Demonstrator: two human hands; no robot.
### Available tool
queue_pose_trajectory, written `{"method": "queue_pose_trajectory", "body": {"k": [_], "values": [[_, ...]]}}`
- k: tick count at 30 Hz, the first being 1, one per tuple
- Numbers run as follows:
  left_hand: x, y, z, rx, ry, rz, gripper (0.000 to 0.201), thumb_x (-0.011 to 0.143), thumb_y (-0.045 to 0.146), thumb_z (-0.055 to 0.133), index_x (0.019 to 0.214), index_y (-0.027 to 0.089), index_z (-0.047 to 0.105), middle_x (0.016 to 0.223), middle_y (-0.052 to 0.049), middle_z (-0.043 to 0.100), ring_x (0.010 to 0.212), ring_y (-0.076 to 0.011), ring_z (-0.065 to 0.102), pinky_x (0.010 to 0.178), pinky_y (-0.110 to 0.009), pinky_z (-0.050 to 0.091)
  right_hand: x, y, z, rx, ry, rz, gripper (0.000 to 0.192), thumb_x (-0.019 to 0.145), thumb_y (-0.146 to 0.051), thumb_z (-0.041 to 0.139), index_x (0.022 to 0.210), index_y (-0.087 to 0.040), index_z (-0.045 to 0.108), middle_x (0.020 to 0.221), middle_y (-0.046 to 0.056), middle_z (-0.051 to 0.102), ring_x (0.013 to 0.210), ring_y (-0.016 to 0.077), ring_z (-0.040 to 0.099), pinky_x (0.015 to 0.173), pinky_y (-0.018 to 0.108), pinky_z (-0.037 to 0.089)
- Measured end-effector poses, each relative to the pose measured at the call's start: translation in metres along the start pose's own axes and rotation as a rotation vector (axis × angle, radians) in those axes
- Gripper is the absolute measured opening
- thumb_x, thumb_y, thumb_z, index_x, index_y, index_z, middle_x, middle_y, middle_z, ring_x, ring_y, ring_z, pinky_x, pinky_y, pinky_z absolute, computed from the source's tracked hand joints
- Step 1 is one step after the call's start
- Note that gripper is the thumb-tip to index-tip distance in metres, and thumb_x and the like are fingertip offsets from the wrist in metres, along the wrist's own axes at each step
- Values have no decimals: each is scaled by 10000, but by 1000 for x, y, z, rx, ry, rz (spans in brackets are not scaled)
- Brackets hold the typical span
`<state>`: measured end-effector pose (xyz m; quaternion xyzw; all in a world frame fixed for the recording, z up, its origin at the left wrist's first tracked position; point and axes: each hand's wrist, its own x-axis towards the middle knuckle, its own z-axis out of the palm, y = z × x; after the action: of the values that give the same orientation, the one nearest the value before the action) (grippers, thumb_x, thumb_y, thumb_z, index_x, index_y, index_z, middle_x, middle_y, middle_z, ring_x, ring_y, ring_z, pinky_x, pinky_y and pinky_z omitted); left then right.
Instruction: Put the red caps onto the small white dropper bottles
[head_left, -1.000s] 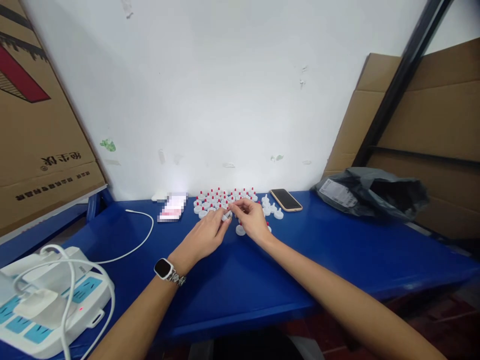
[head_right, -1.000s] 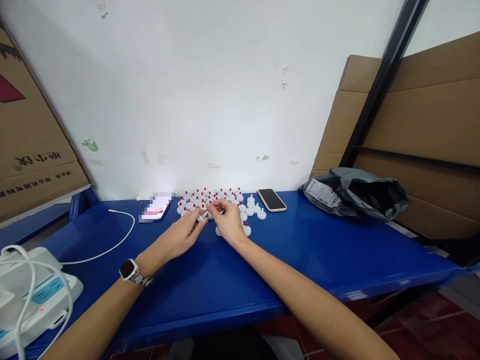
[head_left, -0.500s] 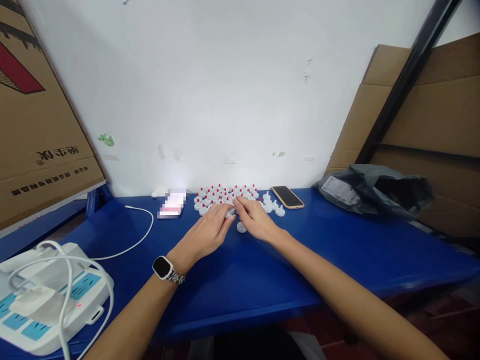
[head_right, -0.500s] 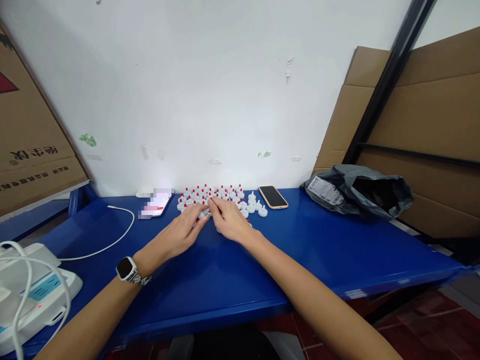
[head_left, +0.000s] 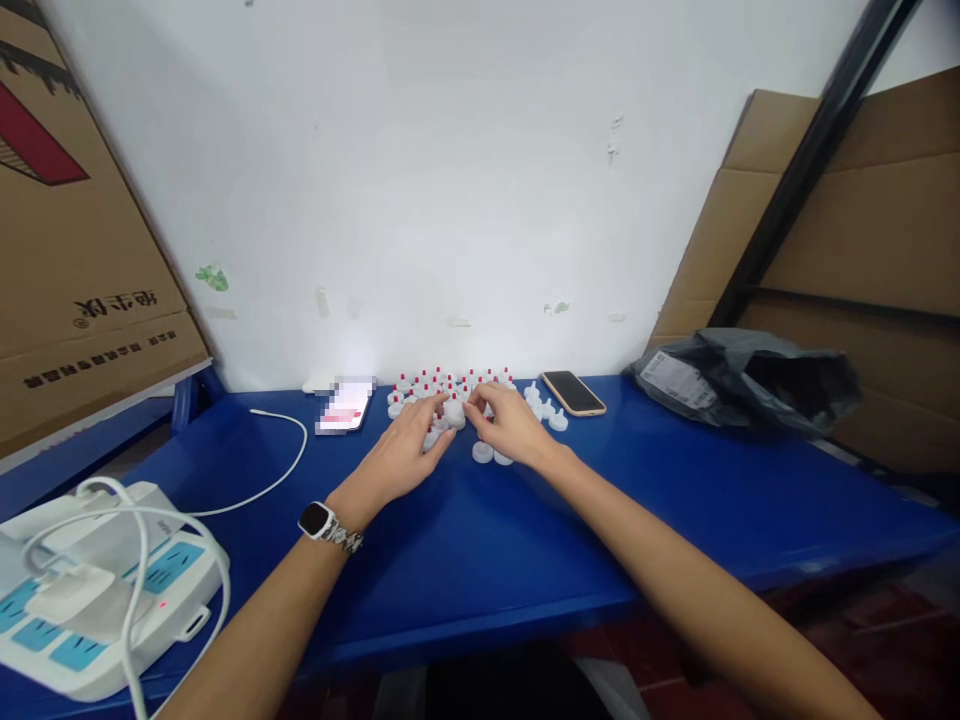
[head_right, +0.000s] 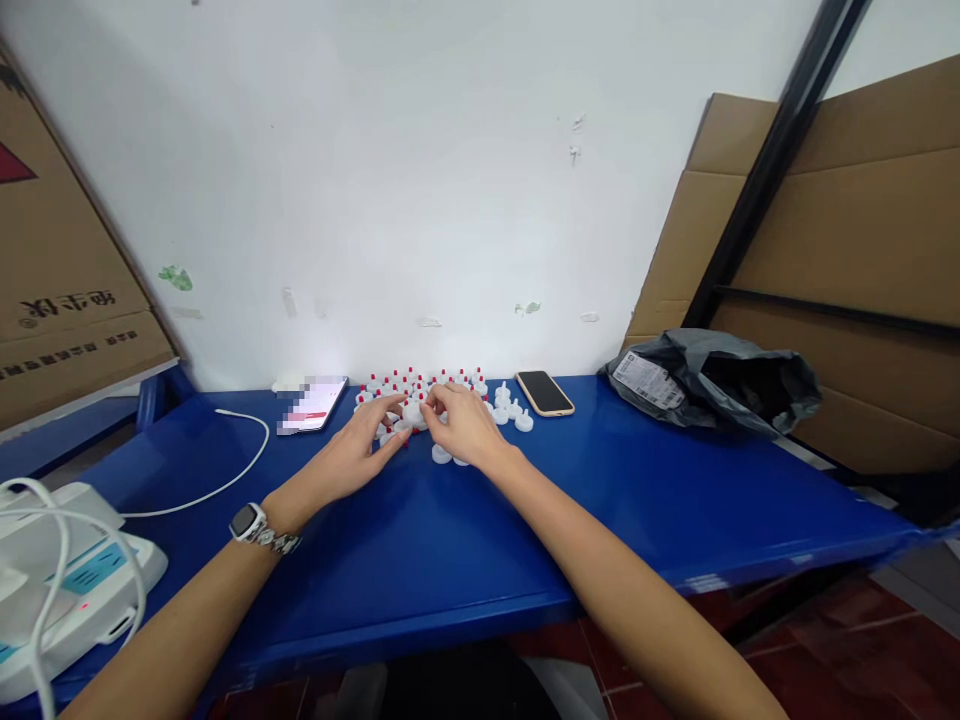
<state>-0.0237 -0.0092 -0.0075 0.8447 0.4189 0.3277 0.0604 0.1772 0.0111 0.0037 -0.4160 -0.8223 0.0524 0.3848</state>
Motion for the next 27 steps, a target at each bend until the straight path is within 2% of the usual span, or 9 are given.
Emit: {"method": "queue_pose_trajectory", "body": {"k": [4, 10, 12, 16, 21, 24, 27], "values": [[0, -1, -1, 38, -49, 30, 309, 983, 335, 397, 1206, 217, 576, 1176, -84, 612, 1142, -247, 553, 1020, -439, 441, 1, 12, -1, -138, -130, 12, 118, 879, -265, 572, 841, -190, 654, 859, 39, 618, 842, 177, 554, 778, 301, 349], [-2, 7, 8, 14, -196, -13, 354, 988, 312, 375, 1246, 214, 597, 1117, -92, 664, 1065, -247, 601, 956, -412, 474, 0, 10, -1, -229, -241, 28, 140, 875, -285, 591, 874, -200, 702, 866, 46, 631, 897, 202, 554, 831, 342, 309], [-3, 9, 11, 27, -221, -27, 372, 988, 328, 375, 1270, 221, 593, 1097, -98, 663, 1045, -250, 610, 945, -414, 479, 0, 10, -2, -204, -228, 39, 155, 881, -314, 594, 907, -206, 701, 854, 39, 631, 900, 200, 555, 838, 342, 307], [-4, 13, 16, 46, -236, -29, 400, 996, 335, 342, 1289, 234, 596, 1049, -101, 652, 995, -244, 620, 944, -421, 478, -4, 15, -11, -127, -110, 94, 192, 903, -356, 567, 961, -209, 675, 862, 30, 644, 914, 196, 560, 824, 322, 326], [3, 14, 16, 53, -233, -34, 410, 986, 292, 325, 1306, 224, 572, 1078, -108, 641, 995, -241, 615, 939, -426, 480, -18, 39, -38, -222, -6, 211, 197, 895, -216, 501, 1020, -193, 650, 905, 48, 663, 908, 196, 569, 810, 306, 360], [15, 16, 13, 60, -156, 4, 351, 969, 279, 349, 1201, 208, 602, 1101, -94, 652, 1050, -251, 595, 951, -439, 463, -24, 56, -51, -364, -31, 296, 266, 882, -247, 530, 1116, -175, 633, 957, 86, 678, 934, 230, 566, 803, 328, 363], [33, 23, 12, 104, -119, 52, 290, 957, 278, 373, 1101, 202, 613, 1072, -82, 661, 1049, -262, 583, 942, -457, 453, -21, 69, -54, -460, -109, 315, 249, 880, -261, 540, 1076, -161, 656, 984, 116, 697, 968, 262, 567, 829, 360, 357]]}}
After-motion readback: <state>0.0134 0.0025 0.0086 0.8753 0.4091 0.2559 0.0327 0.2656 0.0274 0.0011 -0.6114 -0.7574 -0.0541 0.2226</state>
